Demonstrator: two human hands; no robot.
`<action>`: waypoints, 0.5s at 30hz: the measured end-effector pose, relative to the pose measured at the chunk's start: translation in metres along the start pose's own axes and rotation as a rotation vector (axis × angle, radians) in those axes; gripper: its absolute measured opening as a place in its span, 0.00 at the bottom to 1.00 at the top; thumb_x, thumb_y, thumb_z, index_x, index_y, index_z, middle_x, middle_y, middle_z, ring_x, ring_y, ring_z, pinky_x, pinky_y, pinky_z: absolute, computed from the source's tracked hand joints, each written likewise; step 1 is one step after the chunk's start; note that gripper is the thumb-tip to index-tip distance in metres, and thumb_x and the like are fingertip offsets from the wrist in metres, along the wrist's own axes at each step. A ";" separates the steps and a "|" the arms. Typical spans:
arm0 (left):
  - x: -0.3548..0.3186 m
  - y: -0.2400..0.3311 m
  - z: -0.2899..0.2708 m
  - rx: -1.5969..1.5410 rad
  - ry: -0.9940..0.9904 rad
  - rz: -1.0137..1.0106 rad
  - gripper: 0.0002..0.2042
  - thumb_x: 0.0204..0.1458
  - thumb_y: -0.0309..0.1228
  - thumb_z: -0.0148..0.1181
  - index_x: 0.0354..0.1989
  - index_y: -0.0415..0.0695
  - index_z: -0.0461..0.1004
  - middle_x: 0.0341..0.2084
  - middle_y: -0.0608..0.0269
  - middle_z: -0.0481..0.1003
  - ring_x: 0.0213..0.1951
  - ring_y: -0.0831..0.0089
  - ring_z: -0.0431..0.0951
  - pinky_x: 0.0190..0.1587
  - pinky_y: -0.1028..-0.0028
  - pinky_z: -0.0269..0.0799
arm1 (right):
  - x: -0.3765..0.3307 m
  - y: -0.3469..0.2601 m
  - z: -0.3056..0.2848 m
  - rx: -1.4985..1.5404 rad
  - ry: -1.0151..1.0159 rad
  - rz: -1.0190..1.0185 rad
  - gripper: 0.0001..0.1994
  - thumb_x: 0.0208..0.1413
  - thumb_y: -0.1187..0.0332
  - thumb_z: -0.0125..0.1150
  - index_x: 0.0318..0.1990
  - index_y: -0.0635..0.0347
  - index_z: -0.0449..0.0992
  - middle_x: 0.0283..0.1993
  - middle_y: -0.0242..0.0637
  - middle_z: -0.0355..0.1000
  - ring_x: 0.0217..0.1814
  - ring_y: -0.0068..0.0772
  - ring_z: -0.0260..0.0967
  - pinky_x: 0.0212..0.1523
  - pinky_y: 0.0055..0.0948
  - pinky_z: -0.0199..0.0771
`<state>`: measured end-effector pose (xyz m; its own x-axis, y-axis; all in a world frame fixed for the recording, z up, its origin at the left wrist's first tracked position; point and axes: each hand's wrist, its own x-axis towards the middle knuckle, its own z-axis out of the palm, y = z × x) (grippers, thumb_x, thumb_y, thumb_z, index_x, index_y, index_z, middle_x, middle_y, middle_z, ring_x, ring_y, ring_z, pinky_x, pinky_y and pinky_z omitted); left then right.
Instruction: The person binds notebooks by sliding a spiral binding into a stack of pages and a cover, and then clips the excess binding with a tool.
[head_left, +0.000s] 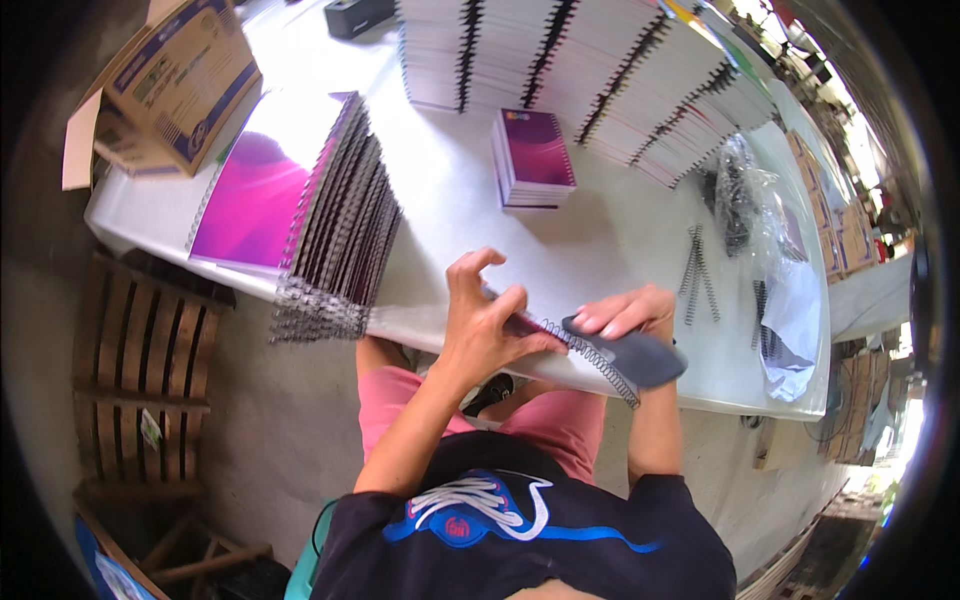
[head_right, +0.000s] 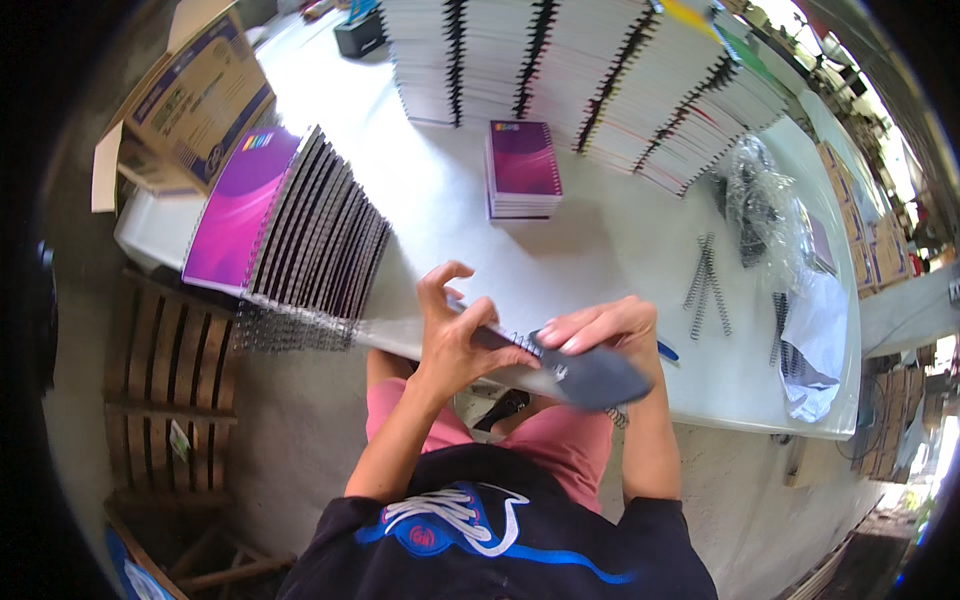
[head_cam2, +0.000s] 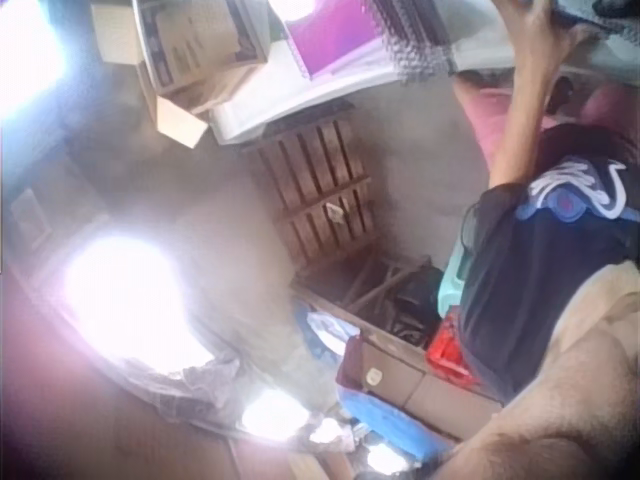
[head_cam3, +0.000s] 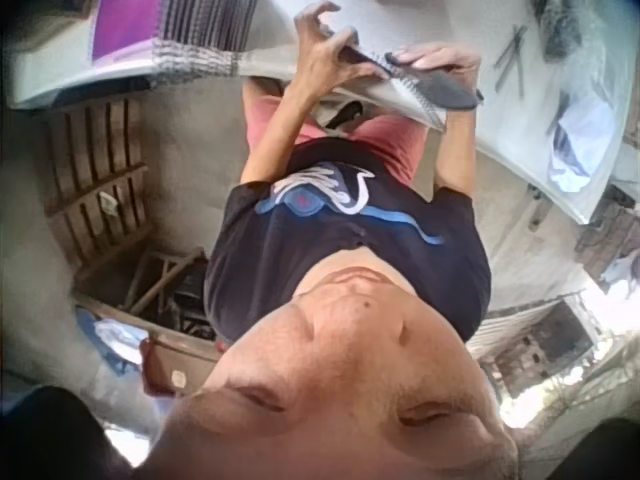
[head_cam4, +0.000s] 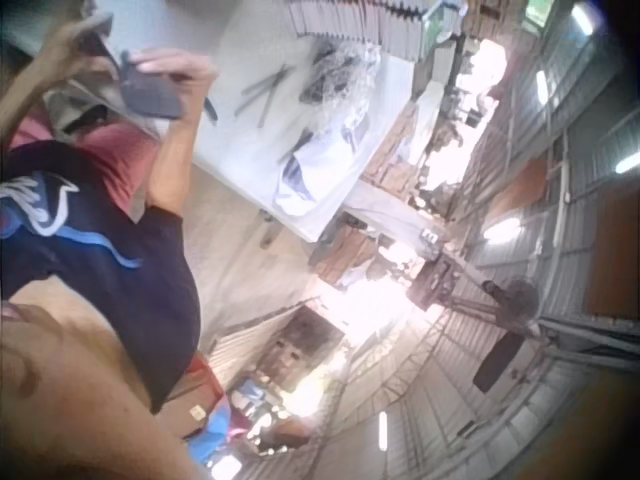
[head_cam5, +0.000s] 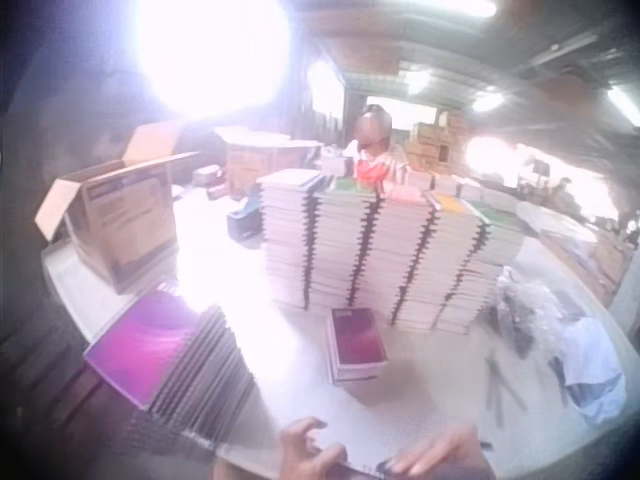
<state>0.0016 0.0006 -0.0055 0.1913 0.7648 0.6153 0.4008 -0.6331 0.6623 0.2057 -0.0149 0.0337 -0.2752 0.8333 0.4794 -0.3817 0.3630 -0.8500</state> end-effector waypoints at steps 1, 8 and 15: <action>0.000 -0.004 -0.002 0.062 -0.023 0.028 0.29 0.16 0.47 0.77 0.22 0.43 0.68 0.45 0.50 0.58 0.47 0.52 0.60 0.46 0.59 0.63 | 0.006 -0.003 0.003 -0.334 -0.065 0.121 0.03 0.41 0.81 0.65 0.26 0.65 0.79 0.33 0.51 0.77 0.39 0.44 0.77 0.46 0.39 0.76; -0.009 -0.030 0.010 -0.216 0.010 -0.123 0.36 0.14 0.50 0.80 0.30 0.44 0.64 0.42 0.54 0.55 0.44 0.60 0.59 0.37 0.65 0.64 | 0.012 0.007 0.005 -0.706 -0.139 0.184 0.13 0.39 0.87 0.60 0.33 0.62 0.80 0.37 0.50 0.77 0.41 0.39 0.77 0.46 0.34 0.76; -0.002 -0.034 0.011 -0.315 0.084 -0.105 0.48 0.11 0.50 0.80 0.38 0.41 0.53 0.41 0.51 0.53 0.47 0.58 0.57 0.47 0.64 0.62 | 0.024 0.019 0.010 -0.574 0.042 0.292 0.07 0.40 0.82 0.61 0.30 0.66 0.80 0.35 0.51 0.77 0.39 0.40 0.77 0.42 0.32 0.77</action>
<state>-0.0023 0.0216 -0.0343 0.0842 0.8235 0.5610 0.1159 -0.5673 0.8153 0.1829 0.0078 0.0311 -0.2568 0.9431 0.2114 0.2394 0.2739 -0.9315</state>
